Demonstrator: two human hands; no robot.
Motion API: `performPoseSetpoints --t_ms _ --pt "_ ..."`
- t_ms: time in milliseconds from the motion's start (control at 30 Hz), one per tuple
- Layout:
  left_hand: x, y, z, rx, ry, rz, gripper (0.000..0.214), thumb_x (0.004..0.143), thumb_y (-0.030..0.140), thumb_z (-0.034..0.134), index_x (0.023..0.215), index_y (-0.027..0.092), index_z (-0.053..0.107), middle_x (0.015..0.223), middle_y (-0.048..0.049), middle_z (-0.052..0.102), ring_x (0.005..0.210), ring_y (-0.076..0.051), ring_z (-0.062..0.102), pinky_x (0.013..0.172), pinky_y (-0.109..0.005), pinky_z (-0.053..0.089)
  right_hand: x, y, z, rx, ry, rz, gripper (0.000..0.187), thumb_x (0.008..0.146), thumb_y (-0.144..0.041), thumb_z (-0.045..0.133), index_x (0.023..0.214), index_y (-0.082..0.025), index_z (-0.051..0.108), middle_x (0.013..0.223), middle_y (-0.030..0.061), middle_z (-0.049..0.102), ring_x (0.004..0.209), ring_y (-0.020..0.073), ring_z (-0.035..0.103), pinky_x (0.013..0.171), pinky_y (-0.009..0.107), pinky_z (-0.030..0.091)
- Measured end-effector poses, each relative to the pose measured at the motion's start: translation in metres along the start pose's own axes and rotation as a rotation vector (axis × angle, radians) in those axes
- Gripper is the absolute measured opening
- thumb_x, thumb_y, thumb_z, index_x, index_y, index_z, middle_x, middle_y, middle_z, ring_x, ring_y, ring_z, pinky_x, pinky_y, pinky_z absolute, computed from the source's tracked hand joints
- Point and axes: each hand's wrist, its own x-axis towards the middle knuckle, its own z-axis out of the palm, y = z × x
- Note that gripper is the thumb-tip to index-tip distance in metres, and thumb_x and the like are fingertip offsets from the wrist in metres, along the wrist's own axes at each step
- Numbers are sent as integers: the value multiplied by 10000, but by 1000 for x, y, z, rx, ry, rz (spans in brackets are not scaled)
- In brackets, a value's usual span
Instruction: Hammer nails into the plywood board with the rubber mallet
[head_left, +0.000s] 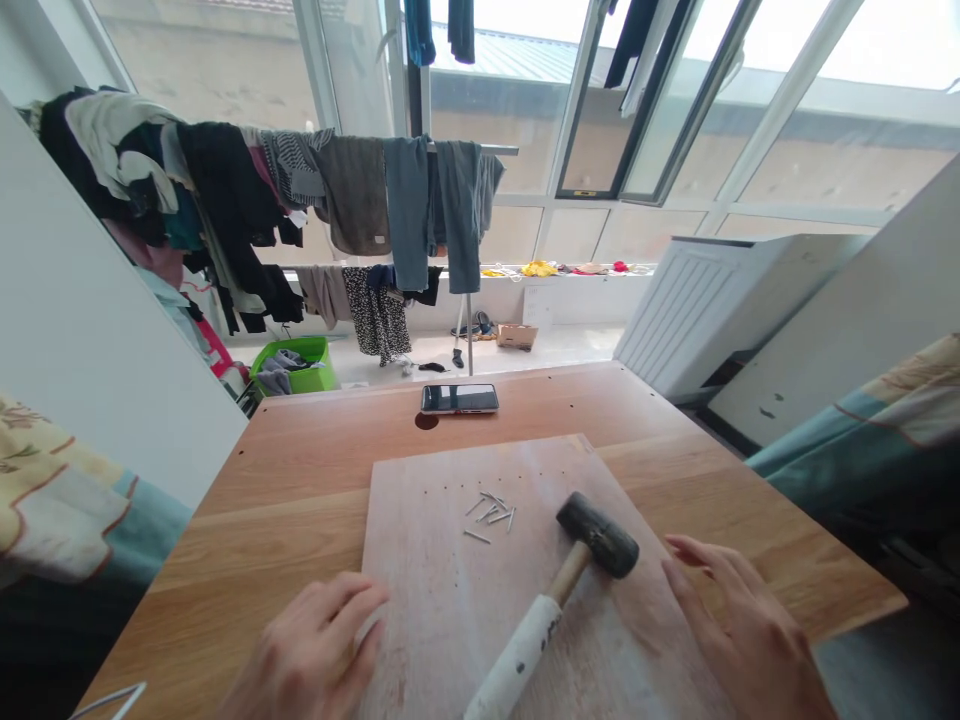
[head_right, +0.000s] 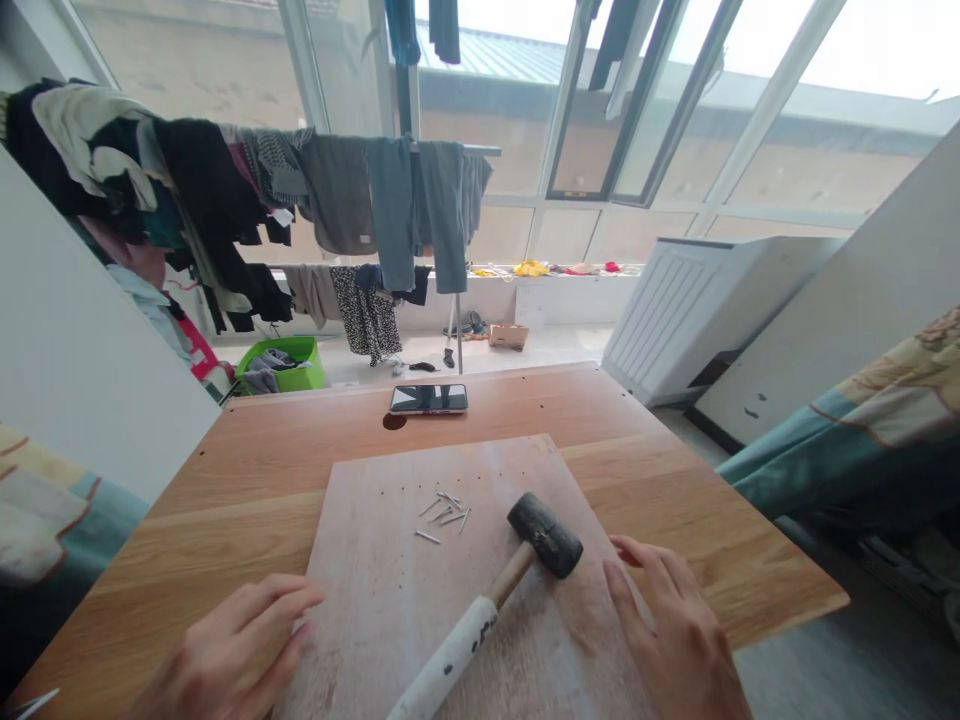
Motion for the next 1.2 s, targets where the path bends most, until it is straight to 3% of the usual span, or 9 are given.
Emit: performPoseSetpoints --t_ms 100,233,367,533,667,733,800,933,1200 --pt "56 17 13 55 -176 149 241 997 124 451 1045 232 662 945 -43 700 840 -186 683 788 -297 563 -16 -28 9 92 -108 -115 314 1027 -439 456 1142 -242 672 766 30 740 644 208 732 628 276 565" --pt "125 53 48 183 -381 158 106 956 230 585 888 186 652 901 -68 682 876 -244 659 797 -360 552 -31 -68 33 209 -412 -331 441 1060 -515 348 1232 -274 675 575 -23 687 503 195 698 509 243 482" --pt "161 74 74 325 -511 127 128 905 241 626 905 135 697 970 -144 710 953 -302 672 846 -410 544 -30 -83 36 268 -489 -207 422 1055 -525 372 963 -265 692 625 -19 713 561 173 704 541 222 476" --pt "173 76 80 327 -649 92 135 884 194 615 859 139 736 944 -144 742 888 -282 716 780 -354 534 -34 -71 12 475 -499 94 285 935 -531 583 883 -253 620 736 -22 683 576 142 649 573 221 538" --pt "179 68 81 191 -600 135 96 848 198 635 808 161 714 895 -99 736 816 -254 711 719 -320 505 -35 -55 1 688 -466 369 296 918 -549 544 1010 -268 522 844 10 680 761 213 736 447 225 543" --pt "184 62 82 105 -563 154 53 830 180 648 801 177 692 893 -69 729 797 -234 698 698 -303 487 -30 -45 -3 562 -374 356 275 925 -510 524 1070 -277 506 819 -7 680 617 184 705 454 244 544" --pt "189 55 84 63 -548 164 61 811 144 649 765 180 668 872 -58 725 772 -224 687 678 -295 470 -21 -34 -7 335 -301 276 231 927 -449 513 1087 -283 522 866 3 722 550 163 683 589 288 593" --pt "197 49 88 78 -517 209 74 817 123 628 771 176 650 828 -83 724 772 -263 690 684 -322 480 -1 -18 -15 42 -220 124 253 910 -410 504 1123 -282 556 1092 95 766 963 274 770 822 369 610" --pt "206 73 98 224 -597 218 235 819 -6 593 1004 120 663 919 -162 734 861 -311 731 717 -350 546 6 -15 -5 -23 -325 18 548 968 -349 405 1484 -175 471 1383 169 685 1246 302 682 1023 463 569"
